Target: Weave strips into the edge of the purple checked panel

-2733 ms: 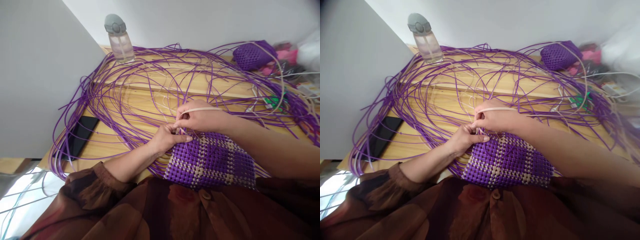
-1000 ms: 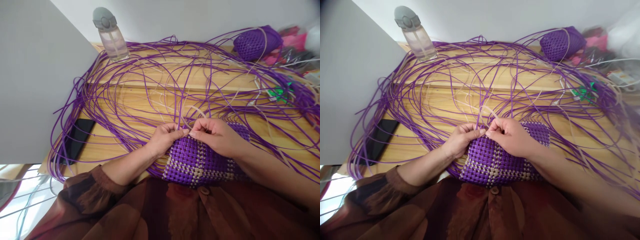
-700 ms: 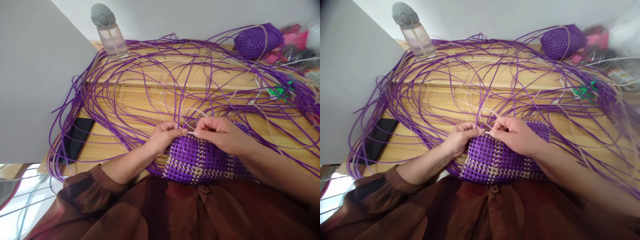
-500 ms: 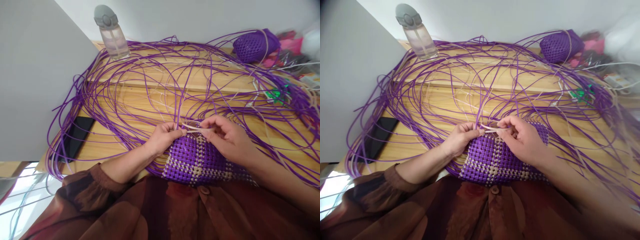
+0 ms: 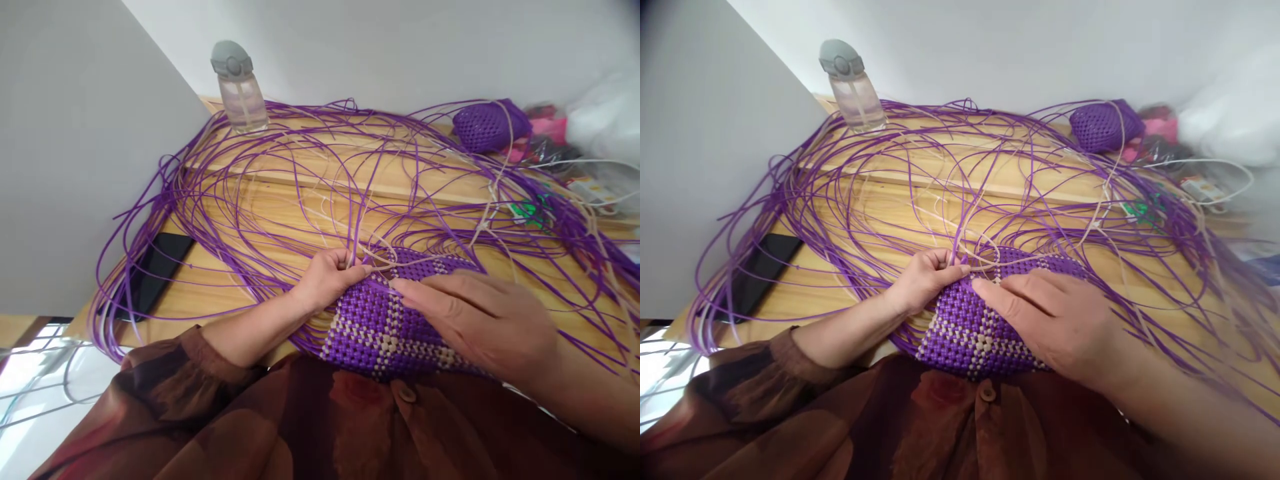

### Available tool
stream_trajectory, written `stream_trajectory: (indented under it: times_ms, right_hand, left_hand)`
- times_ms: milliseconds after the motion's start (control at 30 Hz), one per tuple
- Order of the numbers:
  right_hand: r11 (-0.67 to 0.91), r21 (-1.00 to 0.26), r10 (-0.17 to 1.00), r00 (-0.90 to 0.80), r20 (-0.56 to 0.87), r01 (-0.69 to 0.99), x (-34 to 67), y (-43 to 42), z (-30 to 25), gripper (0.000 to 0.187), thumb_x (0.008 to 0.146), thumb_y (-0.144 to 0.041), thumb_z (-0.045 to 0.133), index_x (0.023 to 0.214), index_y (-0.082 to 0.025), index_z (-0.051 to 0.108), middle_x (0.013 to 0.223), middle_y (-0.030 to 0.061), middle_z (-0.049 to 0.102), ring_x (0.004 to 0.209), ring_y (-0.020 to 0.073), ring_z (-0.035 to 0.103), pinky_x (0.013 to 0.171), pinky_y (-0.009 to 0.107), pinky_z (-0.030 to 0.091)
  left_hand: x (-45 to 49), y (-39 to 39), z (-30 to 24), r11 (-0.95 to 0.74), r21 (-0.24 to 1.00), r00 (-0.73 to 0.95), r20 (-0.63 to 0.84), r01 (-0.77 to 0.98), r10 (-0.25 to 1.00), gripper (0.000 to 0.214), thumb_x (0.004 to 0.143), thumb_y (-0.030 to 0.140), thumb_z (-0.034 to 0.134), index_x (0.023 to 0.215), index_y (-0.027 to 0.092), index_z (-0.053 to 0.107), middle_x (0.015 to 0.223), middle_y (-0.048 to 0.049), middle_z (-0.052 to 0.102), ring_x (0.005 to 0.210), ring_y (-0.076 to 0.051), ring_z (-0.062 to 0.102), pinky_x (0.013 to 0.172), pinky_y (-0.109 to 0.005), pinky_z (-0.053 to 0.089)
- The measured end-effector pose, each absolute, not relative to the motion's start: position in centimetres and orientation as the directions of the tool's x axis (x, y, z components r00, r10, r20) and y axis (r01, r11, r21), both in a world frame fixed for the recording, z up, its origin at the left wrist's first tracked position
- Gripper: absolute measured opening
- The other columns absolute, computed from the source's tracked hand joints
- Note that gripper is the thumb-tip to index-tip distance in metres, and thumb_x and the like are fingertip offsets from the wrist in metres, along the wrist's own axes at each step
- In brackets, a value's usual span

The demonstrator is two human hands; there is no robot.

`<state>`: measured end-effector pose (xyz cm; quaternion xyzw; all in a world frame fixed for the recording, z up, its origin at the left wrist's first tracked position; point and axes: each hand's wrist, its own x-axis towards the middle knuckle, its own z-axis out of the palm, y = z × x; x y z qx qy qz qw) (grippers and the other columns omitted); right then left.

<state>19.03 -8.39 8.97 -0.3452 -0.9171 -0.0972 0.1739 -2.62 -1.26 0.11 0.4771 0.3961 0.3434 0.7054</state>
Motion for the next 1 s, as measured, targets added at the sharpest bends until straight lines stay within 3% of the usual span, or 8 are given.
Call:
stream_trajectory:
  times_ms: [67, 133, 300, 400, 567, 733, 833, 1000]
  right_hand:
    - [0.771, 0.215, 0.520, -0.787, 0.331, 0.600, 18.6, -7.1, 10.9, 0.036, 0.088, -0.011, 0.060, 0.121, -0.023, 0.067, 0.092, 0.0037, 0.074, 0.076, 0.0206, 0.062, 0.069, 0.038, 0.045]
    - [0.778, 0.229, 0.539, -0.808, 0.237, 0.586, 17.9, -5.3, 12.2, 0.020, 0.093, -0.018, 0.054, 0.101, -0.023, 0.072, 0.082, 0.0051, 0.070, 0.074, 0.0210, 0.057, 0.068, 0.038, 0.038]
    - [0.613, -0.286, 0.736, -0.664, -0.130, 0.736, 16.3, -0.3, 12.7, 0.030, 0.095, -0.033, 0.049, 0.071, -0.019, 0.061, 0.067, 0.0016, 0.061, 0.062, 0.0140, 0.052, 0.060, 0.030, 0.033]
    - [0.522, -0.373, 0.721, -0.630, -0.289, 0.767, 15.6, 1.5, 12.0, 0.028, 0.089, -0.030, 0.054, 0.064, -0.019, 0.059, 0.060, -0.0013, 0.059, 0.054, 0.0107, 0.048, 0.055, 0.028, 0.028]
    - [0.541, -0.420, 0.721, -0.659, -0.214, 0.728, 15.6, 2.1, 10.2, 0.023, 0.090, -0.028, 0.053, 0.071, -0.019, 0.064, 0.066, -0.0011, 0.064, 0.059, 0.0113, 0.052, 0.058, 0.027, 0.031]
    - [0.562, -0.469, 0.723, -0.680, -0.122, 0.681, 15.9, 2.1, 9.3, 0.018, 0.090, -0.023, 0.051, 0.085, -0.021, 0.069, 0.075, -0.0016, 0.070, 0.066, 0.0118, 0.059, 0.064, 0.025, 0.036]
    - [0.480, -0.488, 0.793, -0.598, -0.113, 0.729, 15.4, 1.9, 9.3, 0.015, 0.085, -0.019, 0.056, 0.091, -0.021, 0.070, 0.075, -0.0024, 0.071, 0.063, 0.0114, 0.060, 0.062, 0.025, 0.038]
    - [0.374, -0.550, 0.855, -0.507, -0.106, 0.746, 14.7, 1.1, 9.1, 0.013, 0.085, -0.021, 0.058, 0.089, -0.020, 0.070, 0.075, -0.0021, 0.073, 0.063, 0.0115, 0.064, 0.062, 0.024, 0.041]
  left_hand:
    - [-2.6, -1.2, 0.0, 0.302, 0.948, 0.460, -0.225, -0.101, 0.859, 0.037, 0.072, 0.046, 0.077, 0.073, 0.015, 0.058, 0.061, 0.0040, 0.052, 0.053, -0.006, 0.041, 0.054, -0.023, 0.030]
    - [-2.7, -1.1, 0.0, 0.306, 0.947, 0.468, -0.226, -0.101, 0.854, 0.036, 0.072, 0.046, 0.078, 0.075, 0.015, 0.058, 0.062, 0.0041, 0.052, 0.053, -0.006, 0.041, 0.054, -0.023, 0.030]
    - [-2.9, -1.0, 0.6, 0.334, 0.937, 0.500, -0.242, -0.104, 0.832, 0.036, 0.071, 0.043, 0.080, 0.078, 0.015, 0.060, 0.064, 0.0032, 0.055, 0.055, -0.006, 0.041, 0.055, -0.023, 0.028]
    - [-2.9, -1.0, 0.7, 0.386, 0.909, 0.523, -0.255, -0.157, 0.813, 0.034, 0.070, 0.041, 0.081, 0.077, 0.014, 0.062, 0.065, 0.0025, 0.056, 0.055, -0.006, 0.043, 0.056, -0.023, 0.028]
    - [-2.6, -1.3, 0.7, 0.524, 0.796, 0.529, -0.317, -0.303, 0.787, 0.028, 0.070, 0.035, 0.081, 0.074, 0.013, 0.065, 0.064, 0.0010, 0.058, 0.056, -0.008, 0.047, 0.059, -0.024, 0.033]
    - [-2.6, -1.7, 1.3, 0.532, 0.769, 0.481, -0.339, -0.353, 0.809, 0.031, 0.069, 0.038, 0.081, 0.067, 0.012, 0.064, 0.061, 0.0005, 0.056, 0.055, -0.008, 0.046, 0.057, -0.023, 0.031]
    - [-2.6, -1.8, 1.6, 0.538, 0.772, 0.496, -0.340, -0.339, 0.799, 0.035, 0.069, 0.041, 0.083, 0.070, 0.012, 0.065, 0.063, 0.0002, 0.058, 0.056, -0.007, 0.047, 0.058, -0.023, 0.032]
    - [-2.5, -1.9, 1.4, 0.561, 0.768, 0.515, -0.360, -0.309, 0.778, 0.031, 0.063, 0.031, 0.087, 0.080, 0.012, 0.068, 0.073, -0.0011, 0.066, 0.063, -0.009, 0.056, 0.067, -0.025, 0.040]
